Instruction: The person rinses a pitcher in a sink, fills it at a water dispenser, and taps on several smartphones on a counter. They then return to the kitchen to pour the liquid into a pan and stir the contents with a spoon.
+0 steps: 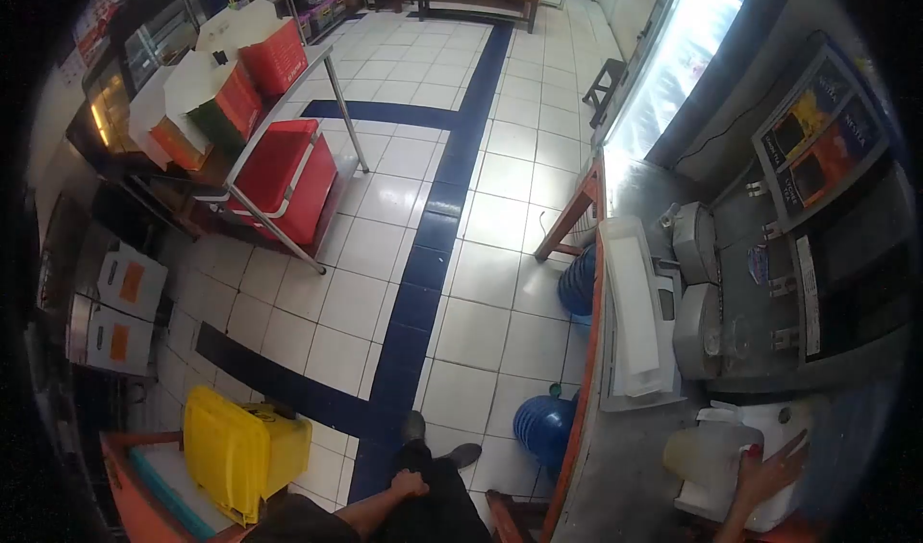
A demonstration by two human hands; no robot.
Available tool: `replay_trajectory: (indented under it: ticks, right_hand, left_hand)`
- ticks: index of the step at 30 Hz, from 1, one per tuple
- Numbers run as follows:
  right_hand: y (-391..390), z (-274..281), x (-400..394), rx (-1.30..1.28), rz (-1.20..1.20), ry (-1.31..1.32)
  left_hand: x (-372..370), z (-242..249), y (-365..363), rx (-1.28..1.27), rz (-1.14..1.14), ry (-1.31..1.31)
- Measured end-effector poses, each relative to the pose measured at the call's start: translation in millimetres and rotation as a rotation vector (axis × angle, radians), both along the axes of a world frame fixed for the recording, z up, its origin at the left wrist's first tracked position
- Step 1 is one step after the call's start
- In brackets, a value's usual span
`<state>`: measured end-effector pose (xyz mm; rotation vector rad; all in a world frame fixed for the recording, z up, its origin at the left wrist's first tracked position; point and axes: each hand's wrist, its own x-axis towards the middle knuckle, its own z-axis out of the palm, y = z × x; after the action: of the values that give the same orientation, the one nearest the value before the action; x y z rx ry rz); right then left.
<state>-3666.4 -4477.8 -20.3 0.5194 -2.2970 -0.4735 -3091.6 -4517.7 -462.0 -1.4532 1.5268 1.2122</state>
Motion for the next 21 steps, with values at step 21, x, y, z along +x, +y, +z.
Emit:
replay_trajectory:
  ticks: [21]
  right_hand:
    - [-1, 4, 4, -0.001, 0.038, -0.008]
  left_hand:
    - [10, 5, -11, 0.098, 0.073, -0.022]
